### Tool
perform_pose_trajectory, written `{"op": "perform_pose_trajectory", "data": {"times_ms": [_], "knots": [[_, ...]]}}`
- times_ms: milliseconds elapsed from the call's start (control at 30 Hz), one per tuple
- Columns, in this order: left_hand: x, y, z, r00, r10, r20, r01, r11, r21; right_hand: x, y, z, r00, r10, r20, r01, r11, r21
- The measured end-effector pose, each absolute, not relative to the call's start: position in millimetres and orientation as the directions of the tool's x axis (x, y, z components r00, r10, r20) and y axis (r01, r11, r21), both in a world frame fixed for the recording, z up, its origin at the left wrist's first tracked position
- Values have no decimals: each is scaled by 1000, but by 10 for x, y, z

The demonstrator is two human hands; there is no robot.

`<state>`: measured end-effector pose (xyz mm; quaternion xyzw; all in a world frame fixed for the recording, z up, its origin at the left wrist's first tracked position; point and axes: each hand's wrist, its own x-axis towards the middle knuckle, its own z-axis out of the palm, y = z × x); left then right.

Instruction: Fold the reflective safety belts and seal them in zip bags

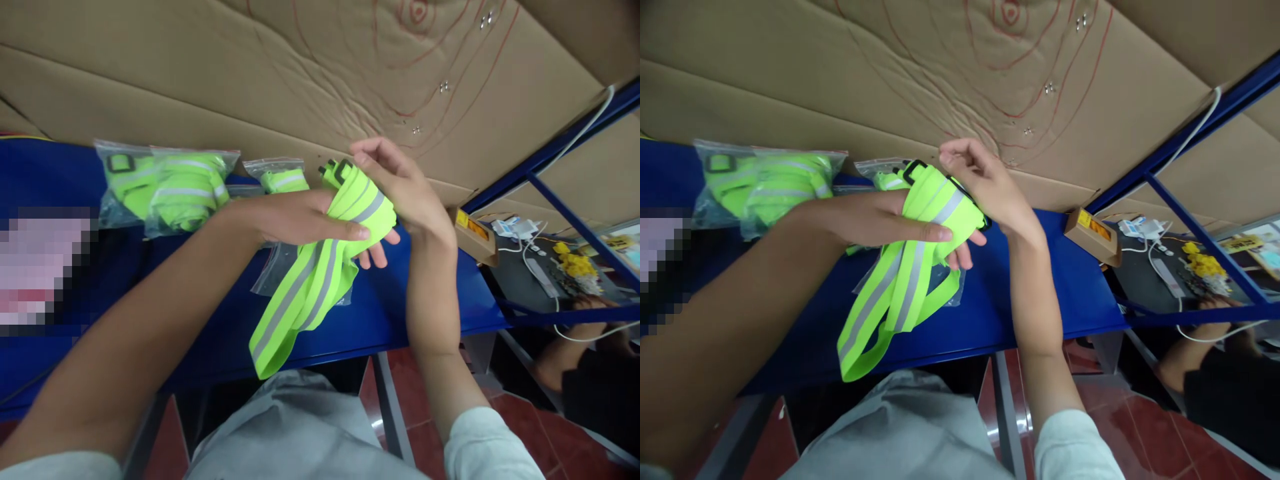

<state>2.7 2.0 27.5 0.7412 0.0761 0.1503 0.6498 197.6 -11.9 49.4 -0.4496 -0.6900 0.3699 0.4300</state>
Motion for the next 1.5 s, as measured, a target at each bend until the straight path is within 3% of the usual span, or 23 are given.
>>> {"op": "perform_pose_trajectory", "data": {"times_ms": [67, 233, 367, 533, 667, 800, 867, 967, 1033, 1100, 1167, 1300, 1500], "knots": [[9, 38, 271, 940, 318, 119, -75, -148, 986, 1942, -170, 514, -253, 912, 322, 401, 402, -823], [-19, 137, 127, 904, 388, 179, -88, -242, 966, 1975, -247, 573, -524, 790, 319, 507, 590, -628], [6, 132, 69, 867, 473, 155, -106, -130, 986, 1974, -168, 532, -529, 738, 420, 513, 672, -534], [119, 81, 88, 811, 572, 118, -148, 7, 989, 1981, -183, 595, -357, 784, 507, 563, 614, -553], [169, 55, 96, 751, 654, 94, -184, 71, 980, 2074, -198, 626, -173, 750, 638, 531, 617, -581], [197, -27, 95, 764, 642, 60, -221, 173, 960, 2095, -135, 579, -65, 814, 577, 435, 544, -718], [243, -71, 80, 760, 648, 47, -228, 198, 953, 2068, -111, 561, -25, 809, 588, 451, 534, -715], [340, -88, 32, 695, 712, 97, -274, 138, 952, 2036, -120, 572, -6, 728, 686, 532, 583, -614], [381, -54, -5, 570, 804, 170, -286, 0, 958, 2042, -147, 601, -35, 670, 741, 590, 612, -526], [379, 7, -36, 440, 860, 257, -228, -170, 959, 2073, -174, 635, -78, 640, 765, 625, 629, -462], [334, 77, -60, 415, 858, 303, -140, -269, 953, 2119, -186, 663, -88, 633, 769, 649, 622, -438], [211, 183, -84, 500, 825, 263, -30, -287, 957, 2204, -166, 687, 5, 647, 762, 658, 572, -490], [41, 235, 38, 534, 825, 185, -19, -207, 978, 2402, -161, 705, 64, 709, 702, 594, 538, -598]]}}
